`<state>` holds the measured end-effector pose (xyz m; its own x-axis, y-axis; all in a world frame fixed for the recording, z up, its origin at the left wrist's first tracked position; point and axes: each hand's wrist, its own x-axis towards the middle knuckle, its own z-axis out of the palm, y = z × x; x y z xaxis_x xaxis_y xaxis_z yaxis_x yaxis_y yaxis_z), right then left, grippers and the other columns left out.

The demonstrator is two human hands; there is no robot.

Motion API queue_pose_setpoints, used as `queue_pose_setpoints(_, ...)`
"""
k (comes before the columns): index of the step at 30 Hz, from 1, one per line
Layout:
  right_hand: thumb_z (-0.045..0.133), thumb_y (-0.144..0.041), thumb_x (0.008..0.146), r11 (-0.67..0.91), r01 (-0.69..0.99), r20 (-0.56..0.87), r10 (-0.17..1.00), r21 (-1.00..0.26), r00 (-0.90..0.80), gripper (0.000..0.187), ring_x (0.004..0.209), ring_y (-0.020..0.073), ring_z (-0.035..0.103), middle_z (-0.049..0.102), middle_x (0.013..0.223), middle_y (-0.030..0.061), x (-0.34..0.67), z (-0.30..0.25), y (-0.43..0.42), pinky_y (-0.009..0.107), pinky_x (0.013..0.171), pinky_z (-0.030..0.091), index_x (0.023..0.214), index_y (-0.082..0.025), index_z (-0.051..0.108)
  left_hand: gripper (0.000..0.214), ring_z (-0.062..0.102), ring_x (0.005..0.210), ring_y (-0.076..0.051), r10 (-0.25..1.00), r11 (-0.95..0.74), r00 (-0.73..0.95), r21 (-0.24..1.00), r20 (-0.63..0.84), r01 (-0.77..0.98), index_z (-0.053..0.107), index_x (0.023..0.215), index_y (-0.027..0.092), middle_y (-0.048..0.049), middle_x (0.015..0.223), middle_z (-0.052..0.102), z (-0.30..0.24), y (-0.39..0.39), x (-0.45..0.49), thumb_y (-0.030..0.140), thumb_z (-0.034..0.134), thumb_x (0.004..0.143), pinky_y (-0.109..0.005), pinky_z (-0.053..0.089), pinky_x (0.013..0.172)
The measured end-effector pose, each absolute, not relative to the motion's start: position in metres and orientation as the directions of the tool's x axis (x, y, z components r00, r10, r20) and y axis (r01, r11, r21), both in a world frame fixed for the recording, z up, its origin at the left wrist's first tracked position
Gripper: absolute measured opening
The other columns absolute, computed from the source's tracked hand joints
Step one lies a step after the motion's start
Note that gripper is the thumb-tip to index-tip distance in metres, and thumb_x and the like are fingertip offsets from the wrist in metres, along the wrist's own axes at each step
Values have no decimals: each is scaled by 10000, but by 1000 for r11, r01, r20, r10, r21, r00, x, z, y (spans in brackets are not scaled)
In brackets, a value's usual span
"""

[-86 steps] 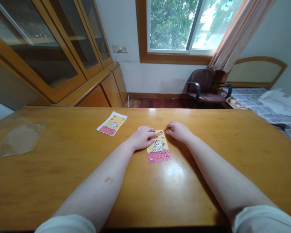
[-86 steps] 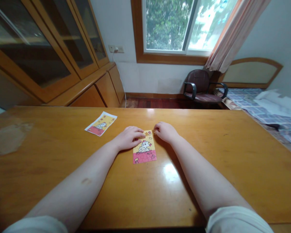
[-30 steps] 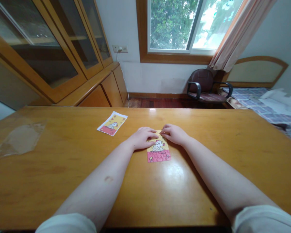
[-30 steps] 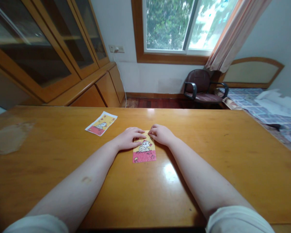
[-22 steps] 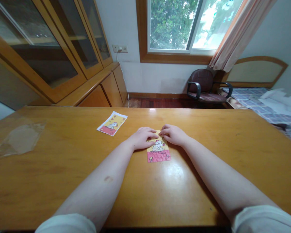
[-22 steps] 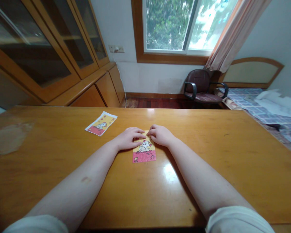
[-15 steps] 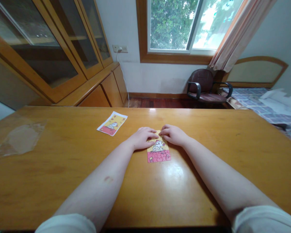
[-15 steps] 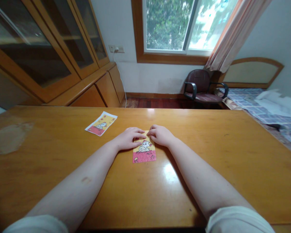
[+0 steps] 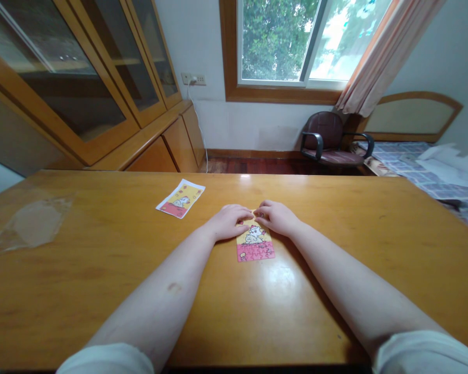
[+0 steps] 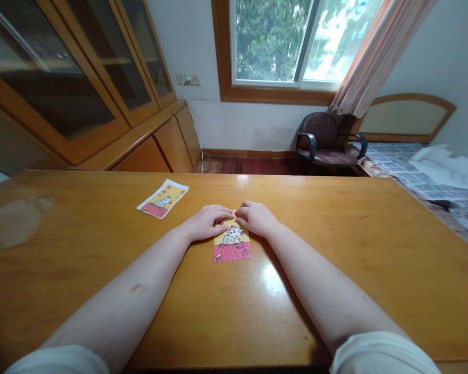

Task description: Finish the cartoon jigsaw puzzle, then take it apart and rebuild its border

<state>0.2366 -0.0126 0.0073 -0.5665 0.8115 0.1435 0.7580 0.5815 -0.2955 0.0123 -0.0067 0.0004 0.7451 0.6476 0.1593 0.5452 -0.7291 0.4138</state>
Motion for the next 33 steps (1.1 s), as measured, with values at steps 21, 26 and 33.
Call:
queue_pose_setpoints(21, 513, -340, 952, 550, 827, 96, 835, -116, -541, 270, 870, 193, 659, 691, 989, 99, 225, 11, -15, 273, 795, 449, 1010, -177, 721, 360, 591, 1144, -239, 650, -737, 740, 375, 170, 561, 678, 1175, 229, -60, 1241, 662, -1, -6, 13, 357, 585, 852, -407, 438, 1005)
queue_pose_setpoints(26, 472, -363, 965, 531, 844, 96, 846, -70, -524, 329, 860, 210, 666, 705, 972, 112, 222, 12, -16, 289, 778, 447, 996, -171, 738, 363, 604, 1133, -241, 653, -736, 738, 371, 170, 566, 682, 1178, 235, -60, 1245, 664, -2, -6, 12, 329, 583, 842, -403, 449, 1001)
queue_pose_setpoints(33, 435, -325, 970, 540, 842, 93, 839, -20, -536, 349, 842, 207, 664, 716, 940, 109, 220, 10, -15, 294, 764, 436, 971, -173, 750, 363, 618, 1127, -240, 660, -734, 732, 357, 172, 578, 690, 1166, 225, -61, 1236, 672, 0, -6, 12, 325, 583, 835, -386, 467, 994)
